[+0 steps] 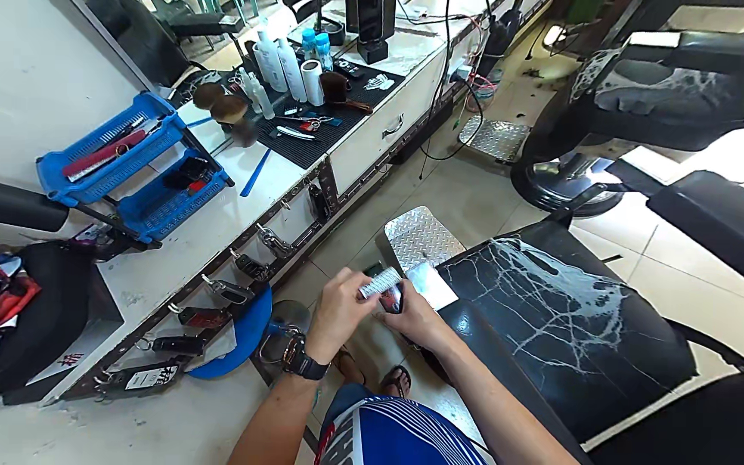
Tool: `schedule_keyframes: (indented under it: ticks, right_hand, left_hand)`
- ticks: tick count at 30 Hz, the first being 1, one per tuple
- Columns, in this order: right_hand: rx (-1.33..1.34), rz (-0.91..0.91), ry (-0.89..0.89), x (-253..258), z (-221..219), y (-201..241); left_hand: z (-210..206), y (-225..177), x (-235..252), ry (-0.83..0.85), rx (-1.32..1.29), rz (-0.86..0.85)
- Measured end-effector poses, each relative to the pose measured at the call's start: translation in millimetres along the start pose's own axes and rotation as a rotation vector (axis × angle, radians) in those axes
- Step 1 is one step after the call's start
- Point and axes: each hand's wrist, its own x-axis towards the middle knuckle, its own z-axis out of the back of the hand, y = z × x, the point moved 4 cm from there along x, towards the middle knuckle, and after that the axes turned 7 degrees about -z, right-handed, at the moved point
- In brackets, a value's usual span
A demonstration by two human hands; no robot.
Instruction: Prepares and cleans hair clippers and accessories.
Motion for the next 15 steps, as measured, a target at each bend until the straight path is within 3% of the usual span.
schedule_keyframes:
  ticks: [2,5,8,10,13,15]
  right_hand:
    - [-0.036,-0.017,-0.014,-1.3,0.4,1.5]
    - [0.202,0.003,-0.004,-2.0,4.1,-7.7]
    - [0.769,0.048,0.210,-2.5,7.0,-23.1]
    - [0.986,0.044,0.379,-2.1,6.8,-29.8]
    - [1.146,0.019,0.551,-8.5,0.5,-26.1]
    - [1.153,0.057,0.602,-11.7,-4.4,-24.3]
  left_hand:
    - [2.3,3.1,2.4,0.067,0.003,0.034]
    - [32.3,27.2,2.6,-0.139,0.042,0.121]
    - [45.1,40.2,-6.2,-0.285,-0.357,0.126]
    - [34.1,30.3,-12.1,-0.262,-0.599,0.051]
    - [10.6,7.0,-15.3,-0.181,-0.765,-0.058]
    - [-1.2,12.1,-15.1,-0.175,-0.666,-0.039]
